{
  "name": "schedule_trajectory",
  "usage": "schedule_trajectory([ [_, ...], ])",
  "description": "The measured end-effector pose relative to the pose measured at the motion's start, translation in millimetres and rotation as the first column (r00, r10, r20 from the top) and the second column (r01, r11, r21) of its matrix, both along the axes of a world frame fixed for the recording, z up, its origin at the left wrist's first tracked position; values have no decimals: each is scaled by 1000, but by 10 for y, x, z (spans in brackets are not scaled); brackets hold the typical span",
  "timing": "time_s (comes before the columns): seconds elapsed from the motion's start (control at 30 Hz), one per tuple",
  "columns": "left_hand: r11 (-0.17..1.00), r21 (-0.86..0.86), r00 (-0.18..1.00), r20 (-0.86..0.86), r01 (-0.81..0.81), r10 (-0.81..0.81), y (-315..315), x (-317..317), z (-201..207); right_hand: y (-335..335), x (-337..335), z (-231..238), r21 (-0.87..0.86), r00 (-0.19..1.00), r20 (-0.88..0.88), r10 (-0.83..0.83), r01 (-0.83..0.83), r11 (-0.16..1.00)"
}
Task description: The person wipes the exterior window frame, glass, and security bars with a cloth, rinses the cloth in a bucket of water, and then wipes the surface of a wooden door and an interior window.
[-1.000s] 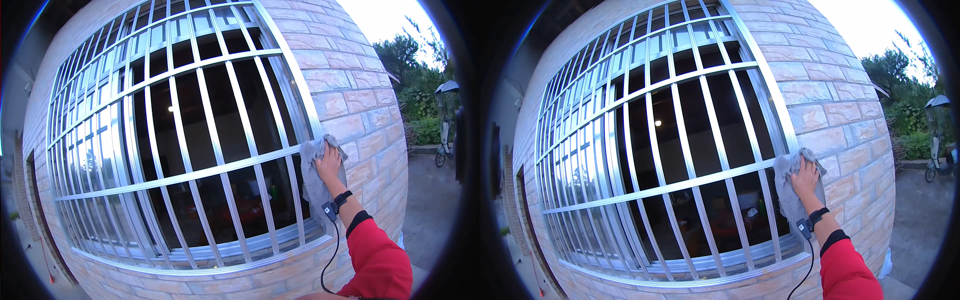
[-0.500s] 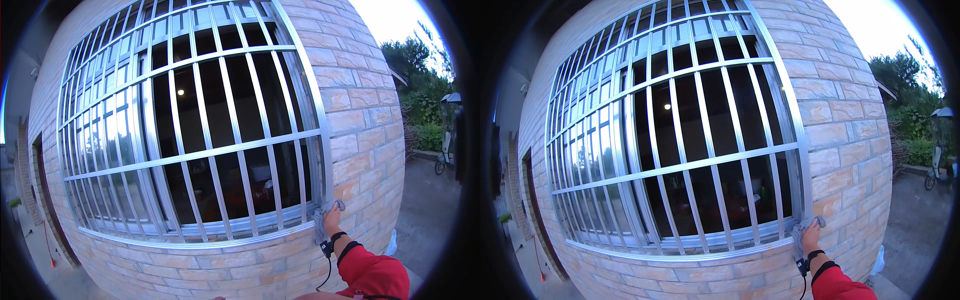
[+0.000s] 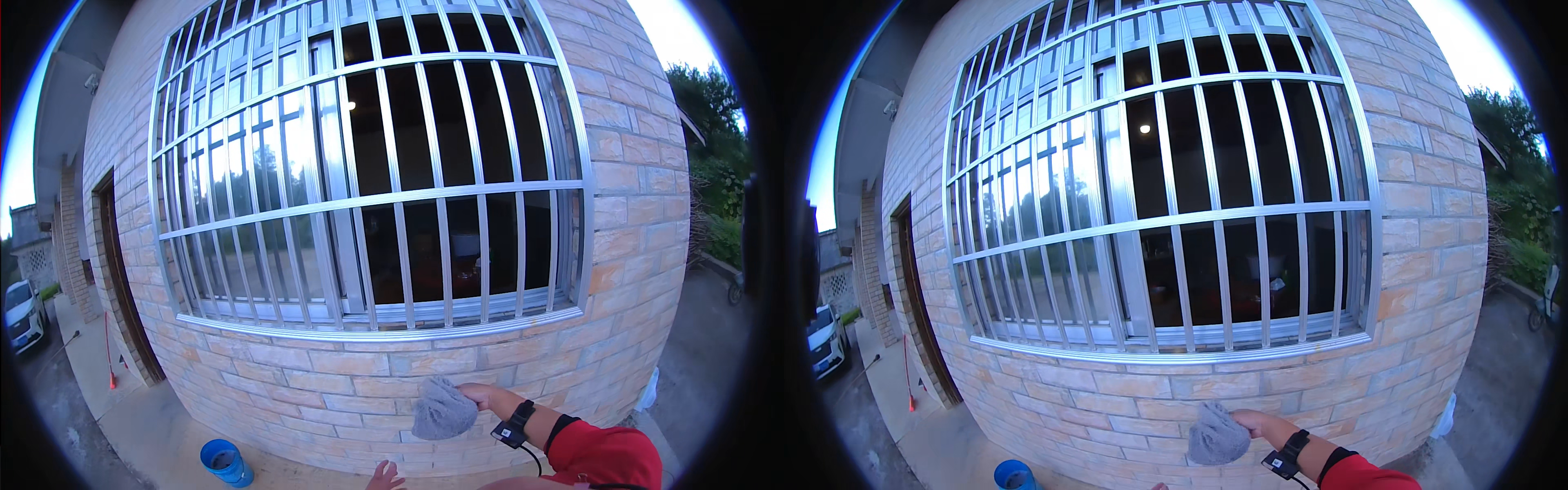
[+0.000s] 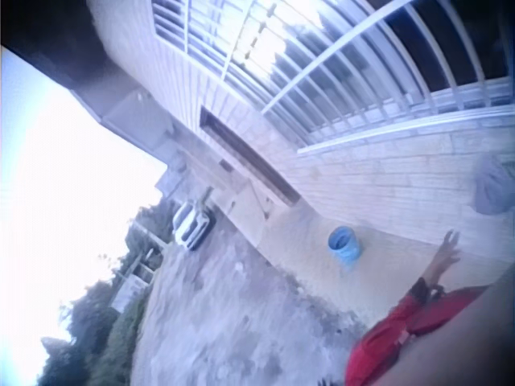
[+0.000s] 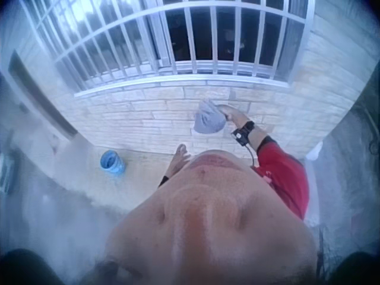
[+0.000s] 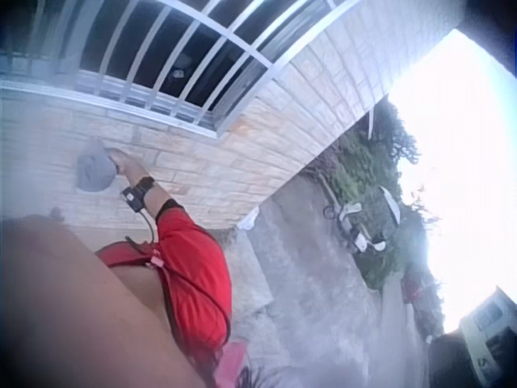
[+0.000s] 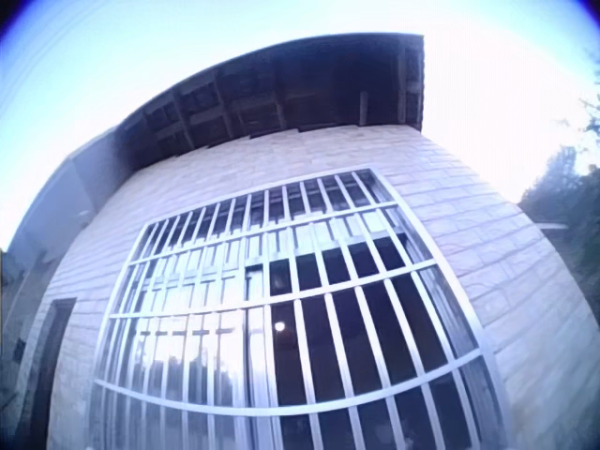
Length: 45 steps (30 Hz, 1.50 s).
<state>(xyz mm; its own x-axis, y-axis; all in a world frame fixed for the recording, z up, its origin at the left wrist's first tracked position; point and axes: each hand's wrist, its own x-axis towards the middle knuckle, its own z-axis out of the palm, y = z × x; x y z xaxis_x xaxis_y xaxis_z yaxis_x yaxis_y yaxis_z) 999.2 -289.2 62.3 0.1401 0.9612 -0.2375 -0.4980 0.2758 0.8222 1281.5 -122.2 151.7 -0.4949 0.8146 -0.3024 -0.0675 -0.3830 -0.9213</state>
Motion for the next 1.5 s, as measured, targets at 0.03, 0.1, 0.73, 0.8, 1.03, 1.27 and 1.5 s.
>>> schedule_trajectory([
  [0.03, 993, -118, 999, 33, -23, 27, 105, 14, -8, -91, -382, 5, 41, 987, 58, 149, -151, 988],
  [0.1, 991, -36, 986, 114, 127, -122, 61, -45, 245, -416, -1029, 36, 200, 876, 340, 342, -423, 884],
  [0.73, 976, 95, 939, -267, -198, 217, -20, -1168, 261, -7, -2475, 85, 715, 959, 231, -162, -55, 697],
  [0.8, 978, 51, 952, -224, -205, 211, 26, -1376, 167, 562, -2428, 624, 836, 944, 41, -327, 147, 528],
  [1.03, 863, -75, 864, -118, -500, 490, 156, -1867, -20, 1680, -2829, 2969, 816, 788, -459, -409, 192, -545],
  [1.27, 598, -274, 633, -57, -753, 772, 57, -2023, -136, 2903, -3790, 2808, 915, 563, -404, -721, 237, -328],
  [1.5, 477, -422, 552, -69, -771, 831, -127, -2378, -574, 2766, -3745, 903, 984, 577, 130, -806, 23, 175],
])
